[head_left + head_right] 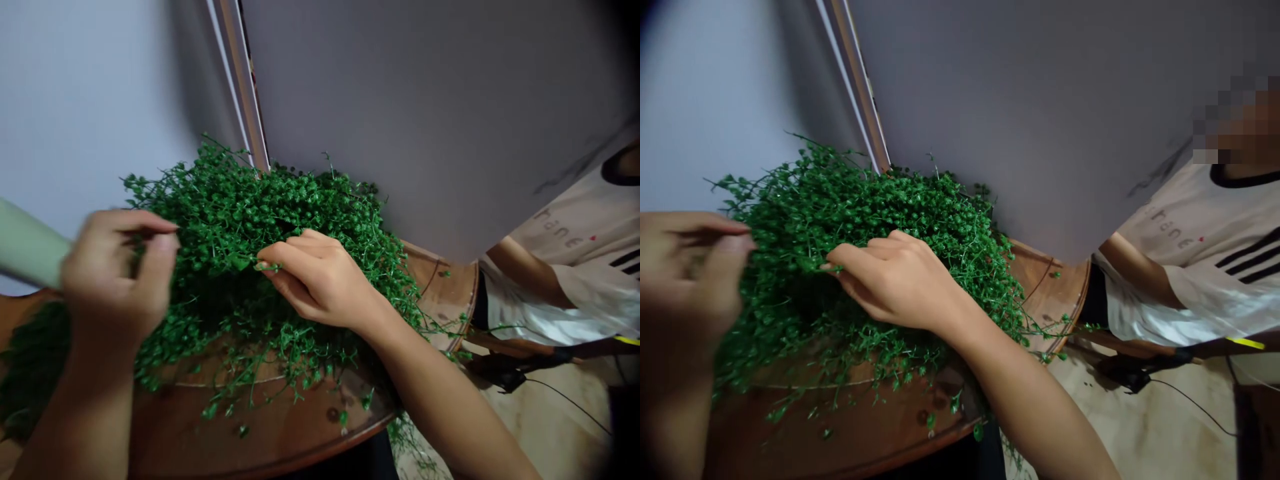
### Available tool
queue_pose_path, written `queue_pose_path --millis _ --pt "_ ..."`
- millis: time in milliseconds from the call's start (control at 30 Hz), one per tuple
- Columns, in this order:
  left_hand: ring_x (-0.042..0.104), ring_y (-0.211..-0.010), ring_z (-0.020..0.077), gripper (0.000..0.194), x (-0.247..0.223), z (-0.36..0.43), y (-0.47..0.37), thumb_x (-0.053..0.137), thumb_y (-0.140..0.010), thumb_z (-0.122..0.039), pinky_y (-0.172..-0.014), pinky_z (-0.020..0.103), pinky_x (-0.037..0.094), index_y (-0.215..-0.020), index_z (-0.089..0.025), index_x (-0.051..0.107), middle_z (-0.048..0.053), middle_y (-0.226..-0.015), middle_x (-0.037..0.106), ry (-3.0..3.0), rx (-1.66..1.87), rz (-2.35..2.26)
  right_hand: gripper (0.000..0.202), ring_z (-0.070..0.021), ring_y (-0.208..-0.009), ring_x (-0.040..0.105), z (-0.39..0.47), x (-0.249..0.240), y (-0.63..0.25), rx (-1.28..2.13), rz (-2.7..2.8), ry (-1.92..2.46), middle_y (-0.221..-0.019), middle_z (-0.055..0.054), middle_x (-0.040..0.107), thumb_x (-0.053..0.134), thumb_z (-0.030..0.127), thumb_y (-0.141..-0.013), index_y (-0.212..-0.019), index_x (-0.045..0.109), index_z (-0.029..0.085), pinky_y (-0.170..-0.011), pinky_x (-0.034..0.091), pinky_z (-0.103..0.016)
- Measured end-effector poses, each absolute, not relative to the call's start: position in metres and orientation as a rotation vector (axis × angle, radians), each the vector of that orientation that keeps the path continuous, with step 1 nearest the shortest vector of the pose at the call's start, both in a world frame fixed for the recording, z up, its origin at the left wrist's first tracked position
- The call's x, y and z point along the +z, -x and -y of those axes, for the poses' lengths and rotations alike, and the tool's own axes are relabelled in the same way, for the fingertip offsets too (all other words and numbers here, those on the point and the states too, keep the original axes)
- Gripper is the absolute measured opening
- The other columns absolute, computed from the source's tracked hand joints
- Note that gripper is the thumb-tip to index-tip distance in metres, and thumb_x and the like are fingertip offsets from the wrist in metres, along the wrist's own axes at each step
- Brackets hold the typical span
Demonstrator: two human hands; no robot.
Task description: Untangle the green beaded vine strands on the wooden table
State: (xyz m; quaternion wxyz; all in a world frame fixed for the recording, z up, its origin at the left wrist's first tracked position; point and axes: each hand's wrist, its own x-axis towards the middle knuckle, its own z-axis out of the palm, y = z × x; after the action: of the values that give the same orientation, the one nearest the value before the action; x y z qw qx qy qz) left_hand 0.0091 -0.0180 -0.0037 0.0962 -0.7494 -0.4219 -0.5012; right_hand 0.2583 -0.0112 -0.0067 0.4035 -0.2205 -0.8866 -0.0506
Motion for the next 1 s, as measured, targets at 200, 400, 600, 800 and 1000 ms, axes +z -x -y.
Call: queue_pose_path --millis 200,400,600,800,1000 --pt "0.060 -0.096 0.0259 0.024 -0.007 0.017 -0.026 0.054 -0.102 -0.047 -0.083 0.042 0.041 -0.113 -0.026 0.060 0.005 -0.101 0.070 2.621 -1.091 0.870 0.025 -0.0151 -0.066 0.054 0.014 -0.007 -0.255 -0.175 2.287 0.514 -0.073 -0.001 0.063 0.041 0.021 -0.108 -0.101 0.063 0.013 -0.068 0.033 -0.031" --pt "0.057 -0.079 0.0182 0.014 -0.008 0.023 -0.034 0.049 -0.106 -0.026 -0.076 0.037 0.037 -0.096 -0.021 0.057 0.001 -0.082 0.063 2.626 -1.144 0.827 0.026 -0.0155 -0.065 0.053 0.014 -0.008 -0.253 -0.152 2.341 0.526 -0.071 -0.002 0.060 0.041 0.020 -0.107 -0.097 0.063 0.013 -0.067 0.032 -0.031" --pt "0.059 -0.074 0.0173 0.015 -0.004 0.017 -0.022 0.051 -0.104 -0.020 -0.077 0.037 0.032 -0.092 -0.021 0.059 -0.001 -0.078 0.067 2.611 -0.998 0.744 0.026 -0.0154 -0.068 0.054 0.014 -0.008 -0.255 -0.178 2.415 0.510 -0.074 -0.001 0.063 0.039 0.009 -0.103 -0.097 0.064 0.017 -0.069 0.031 -0.031" --pt "0.065 -0.074 0.0167 0.022 0.000 0.015 -0.016 0.051 -0.099 -0.010 -0.076 0.038 0.026 -0.089 -0.026 0.064 -0.008 -0.076 0.073 2.504 -0.897 0.658 0.026 -0.0154 -0.069 0.050 0.016 -0.006 -0.254 -0.228 2.490 0.410 -0.074 0.001 0.063 0.043 0.006 -0.103 -0.094 0.065 0.017 -0.068 0.029 -0.033" --pt "0.062 -0.074 0.0159 0.024 -0.002 0.005 0.015 0.054 -0.097 -0.014 -0.094 0.041 0.039 -0.081 -0.022 0.070 -0.002 -0.076 0.070 2.123 -1.180 0.886 0.023 -0.0161 -0.072 0.048 0.029 0.001 -0.256 -0.202 2.512 0.184 -0.074 0.002 0.061 0.044 0.015 -0.107 -0.096 0.064 0.019 -0.069 0.029 -0.035"
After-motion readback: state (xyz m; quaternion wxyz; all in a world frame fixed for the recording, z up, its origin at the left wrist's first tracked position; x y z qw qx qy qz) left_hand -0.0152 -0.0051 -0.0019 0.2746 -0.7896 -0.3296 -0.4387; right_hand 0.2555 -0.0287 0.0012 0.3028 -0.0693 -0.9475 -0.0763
